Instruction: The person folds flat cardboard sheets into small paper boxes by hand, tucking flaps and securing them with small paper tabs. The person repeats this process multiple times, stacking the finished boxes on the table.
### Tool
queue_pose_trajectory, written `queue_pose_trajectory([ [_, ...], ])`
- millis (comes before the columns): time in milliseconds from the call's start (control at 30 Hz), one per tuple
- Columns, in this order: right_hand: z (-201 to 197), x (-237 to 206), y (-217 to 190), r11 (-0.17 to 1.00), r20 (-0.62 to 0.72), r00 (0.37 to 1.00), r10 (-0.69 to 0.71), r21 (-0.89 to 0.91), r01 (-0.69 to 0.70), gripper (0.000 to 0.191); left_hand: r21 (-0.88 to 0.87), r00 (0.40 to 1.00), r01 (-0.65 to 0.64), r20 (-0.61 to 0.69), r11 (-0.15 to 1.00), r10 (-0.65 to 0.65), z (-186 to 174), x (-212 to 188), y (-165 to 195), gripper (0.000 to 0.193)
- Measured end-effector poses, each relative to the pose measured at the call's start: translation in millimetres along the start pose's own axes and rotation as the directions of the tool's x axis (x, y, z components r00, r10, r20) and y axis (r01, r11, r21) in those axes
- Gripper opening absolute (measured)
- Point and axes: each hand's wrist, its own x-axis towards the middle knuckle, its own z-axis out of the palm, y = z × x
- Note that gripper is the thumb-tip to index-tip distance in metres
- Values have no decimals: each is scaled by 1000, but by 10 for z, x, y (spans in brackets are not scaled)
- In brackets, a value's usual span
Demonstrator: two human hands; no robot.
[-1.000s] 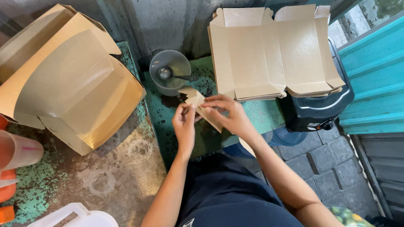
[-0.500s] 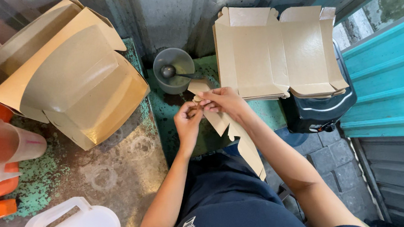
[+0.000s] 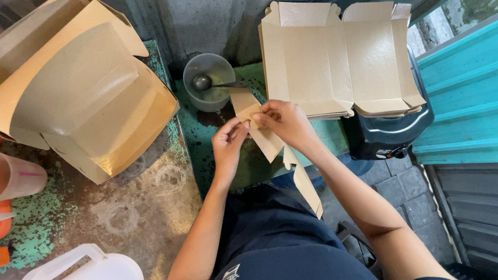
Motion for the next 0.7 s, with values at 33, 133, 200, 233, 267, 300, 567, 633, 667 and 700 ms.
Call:
queue_pose_trajectory([
  [33, 6, -15, -35, 997, -37, 999, 0, -73, -3, 23, -22, 999, -7, 38, 1000, 8, 12, -7, 5, 27],
  [133, 23, -45, -78, 972, -127, 985, -119, -218, 89, 21, -80, 997, 24, 81, 996, -17, 45, -55, -46, 30],
  [200, 13, -46, -65, 921, -178, 925, -336, -269, 283, 19, -115, 994, 104, 21, 988, -103, 65, -46, -123, 27],
  [233, 5, -46, -51, 878, -197, 876, -440, -299, 373, 18, -103, 994, 107, 2, 989, -107, 52, -40, -157, 27],
  [267, 6, -42, -41, 887, -194, 881, -431, -271, 374, 17, -90, 994, 109, -17, 990, -111, 15, -31, -177, 27],
  [300, -3, -35, -31, 894, -192, 885, -424, -243, 376, 17, -77, 993, 111, -34, 991, -114, -11, -13, -198, 28],
  [567, 64, -51, -61, 897, -268, 893, -360, -361, 254, 11, -70, 991, 136, 26, 988, -135, -47, -12, -216, 30],
  [633, 101, -61, -70, 909, -292, 902, -317, -364, 202, 12, -68, 990, 140, 32, 988, -138, -39, -16, -201, 31],
  [667, 120, -73, -72, 909, -296, 892, -342, -343, 235, 12, -71, 990, 141, 34, 987, -139, -40, -17, -194, 30],
  [700, 131, -84, -66, 908, -299, 882, -366, -321, 268, 12, -74, 990, 142, 34, 987, -140, -36, -18, -192, 30],
])
